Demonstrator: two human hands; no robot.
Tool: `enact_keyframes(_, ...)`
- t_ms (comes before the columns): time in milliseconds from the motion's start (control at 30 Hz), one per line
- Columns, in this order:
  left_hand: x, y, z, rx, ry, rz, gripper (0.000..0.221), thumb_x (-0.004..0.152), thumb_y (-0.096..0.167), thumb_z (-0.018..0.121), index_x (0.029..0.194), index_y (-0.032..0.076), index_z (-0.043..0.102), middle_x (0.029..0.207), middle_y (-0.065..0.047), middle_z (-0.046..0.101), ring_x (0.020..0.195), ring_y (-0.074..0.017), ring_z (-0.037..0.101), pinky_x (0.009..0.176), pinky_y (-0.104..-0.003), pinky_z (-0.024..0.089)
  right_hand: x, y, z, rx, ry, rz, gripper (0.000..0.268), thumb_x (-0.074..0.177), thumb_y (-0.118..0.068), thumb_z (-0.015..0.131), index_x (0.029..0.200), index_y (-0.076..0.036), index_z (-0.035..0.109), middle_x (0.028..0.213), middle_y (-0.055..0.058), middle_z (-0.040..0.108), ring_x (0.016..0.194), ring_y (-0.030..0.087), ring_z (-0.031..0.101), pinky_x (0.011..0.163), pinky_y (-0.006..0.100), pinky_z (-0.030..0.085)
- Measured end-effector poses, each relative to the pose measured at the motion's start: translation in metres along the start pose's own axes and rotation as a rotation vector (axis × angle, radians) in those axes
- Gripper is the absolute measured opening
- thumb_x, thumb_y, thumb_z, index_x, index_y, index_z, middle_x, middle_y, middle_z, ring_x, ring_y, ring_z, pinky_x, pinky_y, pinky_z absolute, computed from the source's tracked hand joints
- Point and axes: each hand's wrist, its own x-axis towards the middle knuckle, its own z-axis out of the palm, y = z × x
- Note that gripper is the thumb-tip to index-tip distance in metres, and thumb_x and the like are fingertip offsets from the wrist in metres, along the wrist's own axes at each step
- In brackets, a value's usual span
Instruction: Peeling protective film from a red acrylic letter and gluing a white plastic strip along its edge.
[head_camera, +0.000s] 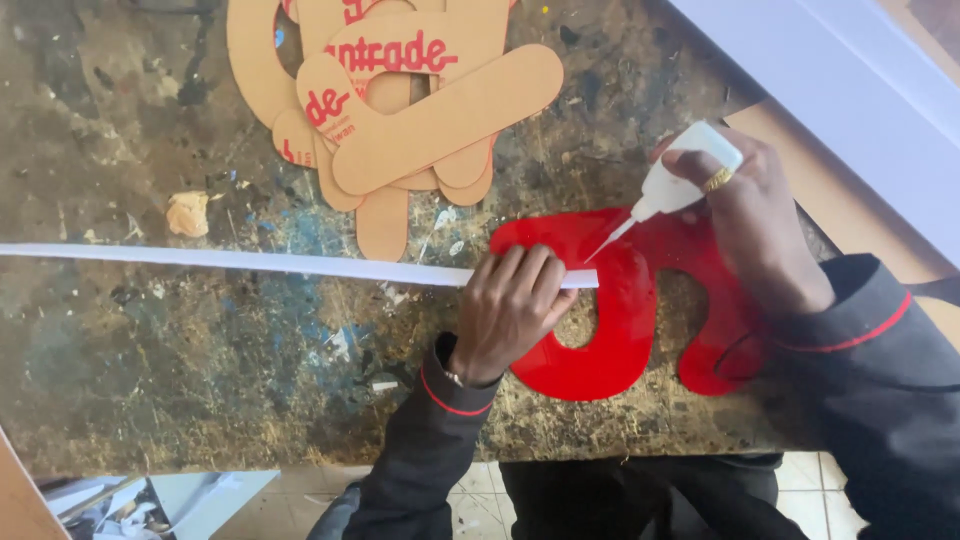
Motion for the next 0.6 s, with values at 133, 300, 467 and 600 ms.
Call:
enact_keyframes(133,0.001,-0.004,0.000,-0.039,-0.051,-0.005,0.052,0.085,0.046,0.109,0.105,0.012,0.075,0.110,-0.006,0.080,0.093,-0.0189,0.072,0.079,-0.033,0.059,-0.002,-0.012,0.005,-0.247,0.019,0.057,0.024,0.103,-0.026,0.066,0.111,-0.008,0.078,0.098,0.009,0.084,0.084,0.018,0.075,0.076,0.033,0.056)
enact_keyframes(300,0.005,-0.009,-0.002,-0.160,-0.026,-0.016,0.019,0.104,0.024,0.090,0.101,0.013,0.075,0.107,-0.006,0.080,0.091,-0.0197,0.073,0.077,-0.033,0.057,-0.006,-0.031,0.020,0.057,0.033,0.255,0.030,0.095,-0.021,0.073,0.110,0.005,0.076,0.087,0.019,0.076,0.079,0.033,0.083,0.057,0.046,0.071)
enact_keyframes(467,0.009,-0.009,-0.002,-0.150,-0.032,-0.031,0.011,0.104,0.010,0.079,0.097,0.014,0.073,0.105,-0.004,0.079,0.090,-0.0195,0.073,0.075,-0.032,0.057,0.001,-0.007,0.011,-0.230,0.006,0.137,0.028,0.098,-0.031,0.073,0.108,-0.006,0.080,0.094,0.008,0.081,0.083,0.020,0.077,0.075,0.033,0.059)
enact_keyframes(600,0.006,-0.008,0.001,-0.153,-0.033,-0.031,0.009,0.104,0.009,0.079,0.099,0.014,0.074,0.109,-0.005,0.080,0.093,-0.0213,0.074,0.076,-0.034,0.059,0.000,-0.007,0.012,-0.224,-0.028,0.107,0.027,0.099,-0.030,0.071,0.105,-0.005,0.080,0.095,0.006,0.079,0.083,0.019,0.074,0.074,0.032,0.054)
